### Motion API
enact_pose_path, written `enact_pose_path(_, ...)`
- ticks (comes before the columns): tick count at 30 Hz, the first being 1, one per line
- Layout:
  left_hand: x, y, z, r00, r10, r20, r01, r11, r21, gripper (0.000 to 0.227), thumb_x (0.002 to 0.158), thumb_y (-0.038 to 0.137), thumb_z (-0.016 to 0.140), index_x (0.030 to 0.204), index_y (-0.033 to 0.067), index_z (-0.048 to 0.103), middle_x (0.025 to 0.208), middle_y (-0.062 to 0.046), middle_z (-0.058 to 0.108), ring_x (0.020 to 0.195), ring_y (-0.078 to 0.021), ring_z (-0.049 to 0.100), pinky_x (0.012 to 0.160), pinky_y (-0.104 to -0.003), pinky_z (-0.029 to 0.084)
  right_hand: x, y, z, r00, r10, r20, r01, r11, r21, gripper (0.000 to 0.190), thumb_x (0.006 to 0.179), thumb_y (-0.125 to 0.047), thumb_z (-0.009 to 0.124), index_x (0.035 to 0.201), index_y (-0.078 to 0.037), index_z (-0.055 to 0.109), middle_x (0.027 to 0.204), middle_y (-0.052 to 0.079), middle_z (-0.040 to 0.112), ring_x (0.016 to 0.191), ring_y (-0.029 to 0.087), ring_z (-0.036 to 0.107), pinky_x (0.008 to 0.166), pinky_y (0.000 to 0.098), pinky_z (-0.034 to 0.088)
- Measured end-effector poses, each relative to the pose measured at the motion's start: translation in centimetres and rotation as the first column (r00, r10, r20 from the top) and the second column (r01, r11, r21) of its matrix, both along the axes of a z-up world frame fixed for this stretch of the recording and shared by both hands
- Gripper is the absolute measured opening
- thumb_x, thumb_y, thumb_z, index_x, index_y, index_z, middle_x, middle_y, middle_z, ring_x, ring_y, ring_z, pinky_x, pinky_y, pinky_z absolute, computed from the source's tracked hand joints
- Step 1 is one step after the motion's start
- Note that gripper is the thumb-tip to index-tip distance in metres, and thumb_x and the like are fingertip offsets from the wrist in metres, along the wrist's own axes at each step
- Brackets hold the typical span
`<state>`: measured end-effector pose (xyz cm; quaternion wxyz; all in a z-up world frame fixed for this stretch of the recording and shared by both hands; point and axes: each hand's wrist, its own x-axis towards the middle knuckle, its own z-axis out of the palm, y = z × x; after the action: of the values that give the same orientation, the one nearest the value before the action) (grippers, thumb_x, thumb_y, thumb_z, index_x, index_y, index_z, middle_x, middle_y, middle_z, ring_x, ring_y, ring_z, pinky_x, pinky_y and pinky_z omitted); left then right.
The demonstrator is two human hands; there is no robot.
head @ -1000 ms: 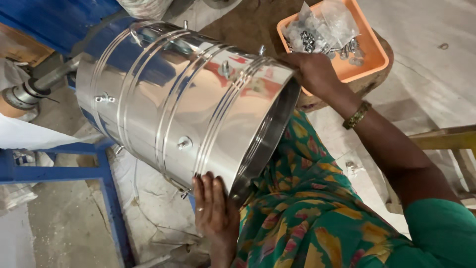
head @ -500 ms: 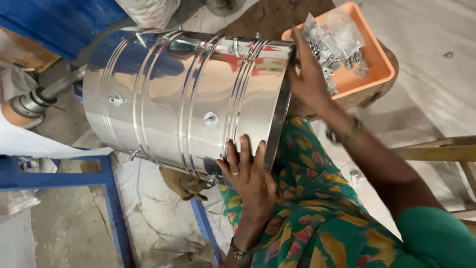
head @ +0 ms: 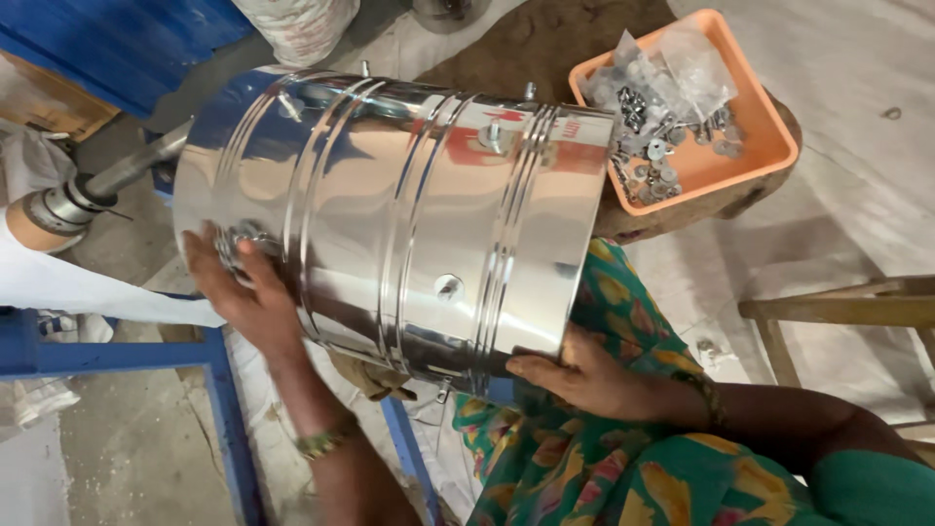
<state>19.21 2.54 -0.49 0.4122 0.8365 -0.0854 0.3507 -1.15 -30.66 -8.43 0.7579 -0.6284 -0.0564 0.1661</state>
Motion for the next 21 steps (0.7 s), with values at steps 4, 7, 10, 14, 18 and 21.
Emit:
enact_pose_path(4,5.4,5.1,-1.1,0.997,0.021,-0.078,-0.015,0.997,0.074,0.065,0.123,0.036,0.053,0.166,-0.006,0.031,0.169,-0.03,0.033,0.156,-0.0452,0.038,0.128,-0.05,0.033,0.5,-0.3,0.3,0.987,-0.082,0.136,0.064,0.989,0.131,0.039,0.103,-0.008,0.061,0.14,-0.002,0.048,0.12,0.004,0.061,0.112,0.011,0.057,0.097,0.0278,0.05)
enact_pose_path(7,8.0,7.3,-1.3,0.987,-0.042,-0.156,0.035,0.998,-0.046,0.067,0.12,0.045,0.052,0.16,-0.0065,0.036,0.155,-0.029,0.047,0.141,-0.0415,0.051,0.116,-0.045,0.041,1.8,-0.5,2.8,0.986,-0.088,0.14,0.079,0.995,0.067,0.041,0.104,-0.007,0.059,0.142,-0.003,0.044,0.122,0.004,0.057,0.113,0.011,0.055,0.098,0.0286,0.049)
enact_pose_path(10,9.6,8.2,-2.0,0.984,0.087,-0.156,-0.083,0.996,0.028,0.061,0.114,0.05,0.055,0.136,-0.0068,0.054,0.121,-0.027,0.066,0.108,-0.037,0.065,0.094,-0.044,0.051,3.3,-1.1,5.6,0.972,-0.157,0.174,0.18,0.976,-0.12,0.044,0.102,-0.02,0.058,0.14,-0.003,0.045,0.121,0.005,0.061,0.112,0.014,0.059,0.095,0.0305,0.051)
enact_pose_path(14,8.2,9.2,-3.0,0.971,0.228,-0.069,-0.215,0.964,0.157,0.054,0.118,0.043,0.06,0.099,-0.0073,0.059,0.083,-0.023,0.063,0.073,-0.0344,0.058,0.069,-0.046,0.048,5.7,-2.9,7.4,0.93,-0.236,0.281,0.342,0.835,-0.432,0.044,0.104,-0.033,0.055,0.134,-0.001,0.053,0.117,0.008,0.067,0.109,0.017,0.064,0.095,0.0334,0.051)
enact_pose_path(18,2.6,8.8,-3.0,0.951,0.285,-0.119,-0.274,0.956,0.1,0.054,0.114,0.039,0.064,0.083,-0.0033,0.051,0.068,-0.016,0.055,0.06,-0.0261,0.047,0.058,-0.042,0.042,8.6,-5.3,7.8,0.863,-0.38,0.334,0.495,0.771,-0.402,0.048,0.104,-0.033,0.056,0.138,0.001,0.052,0.119,0.01,0.068,0.108,0.017,0.061,0.094,0.0343,0.049)
enact_pose_path(21,-2.3,7.6,-2.6,0.94,0.291,-0.178,-0.288,0.957,0.042,0.052,0.111,0.036,0.067,0.078,-0.0012,0.05,0.062,-0.01,0.054,0.055,-0.0186,0.047,0.052,-0.038,0.041,9.3,-7.4,8.7,0.84,-0.475,0.262,0.539,0.786,-0.305,0.03,0.11,-0.026,0.057,0.125,-0.002,0.053,0.093,0.002,0.055,0.079,0.011,0.05,0.069,0.0282,0.043)
